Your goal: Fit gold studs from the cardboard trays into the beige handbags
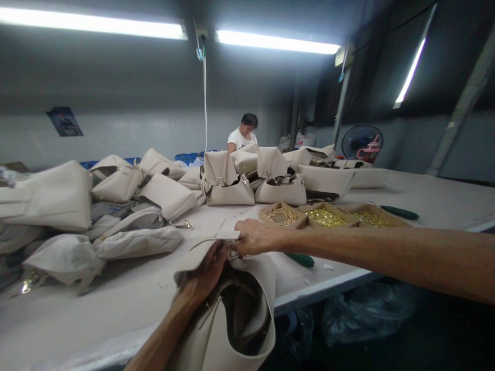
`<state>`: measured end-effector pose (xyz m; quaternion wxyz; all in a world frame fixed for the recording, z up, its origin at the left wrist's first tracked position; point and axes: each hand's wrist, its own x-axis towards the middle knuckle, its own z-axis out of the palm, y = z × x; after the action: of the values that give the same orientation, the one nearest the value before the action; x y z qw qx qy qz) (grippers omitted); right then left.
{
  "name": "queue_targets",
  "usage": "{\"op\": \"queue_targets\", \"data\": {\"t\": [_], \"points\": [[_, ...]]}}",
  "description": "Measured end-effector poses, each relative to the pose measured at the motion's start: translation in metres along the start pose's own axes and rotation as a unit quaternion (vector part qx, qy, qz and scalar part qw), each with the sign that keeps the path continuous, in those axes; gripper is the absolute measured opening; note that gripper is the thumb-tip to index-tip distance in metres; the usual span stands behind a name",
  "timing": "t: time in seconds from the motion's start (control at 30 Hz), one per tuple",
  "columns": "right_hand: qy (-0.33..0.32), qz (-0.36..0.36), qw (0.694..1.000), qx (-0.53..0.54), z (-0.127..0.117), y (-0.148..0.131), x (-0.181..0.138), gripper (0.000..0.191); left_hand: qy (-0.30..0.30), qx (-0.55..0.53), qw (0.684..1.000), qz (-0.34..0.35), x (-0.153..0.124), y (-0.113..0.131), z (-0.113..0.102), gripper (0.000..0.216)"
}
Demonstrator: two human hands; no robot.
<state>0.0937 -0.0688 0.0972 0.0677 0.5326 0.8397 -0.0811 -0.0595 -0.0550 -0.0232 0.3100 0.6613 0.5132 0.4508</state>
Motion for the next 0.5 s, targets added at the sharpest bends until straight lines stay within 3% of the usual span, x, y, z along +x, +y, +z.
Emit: {"op": "queue_targets", "data": {"t": [0.1, 0.23, 0.4, 0.5], "points": [[-0.029, 0.023, 0.998, 0.045, 0.002, 0.002, -0.002, 0.039, -0.006, 0.023, 0.999, 0.028, -0.001, 0.002, 0.0, 0.023], [-0.001, 0.025, 1.0, 0.015, -0.005, 0.001, -0.007, 0.039, -0.026, 0.007, 0.998, 0.059, 0.003, 0.01, -0.002, 0.023], [-0.037, 0.025, 0.998, -0.034, -0.006, -0.006, -0.023, 0.06, -0.111, -0.053, 0.992, -0.006, 0.017, 0.016, -0.01, 0.036], [-0.055, 0.04, 0.998, -0.005, 0.005, -0.003, -0.028, 0.049, -0.153, -0.1, 0.982, -0.043, 0.023, 0.019, -0.015, 0.041]]}}
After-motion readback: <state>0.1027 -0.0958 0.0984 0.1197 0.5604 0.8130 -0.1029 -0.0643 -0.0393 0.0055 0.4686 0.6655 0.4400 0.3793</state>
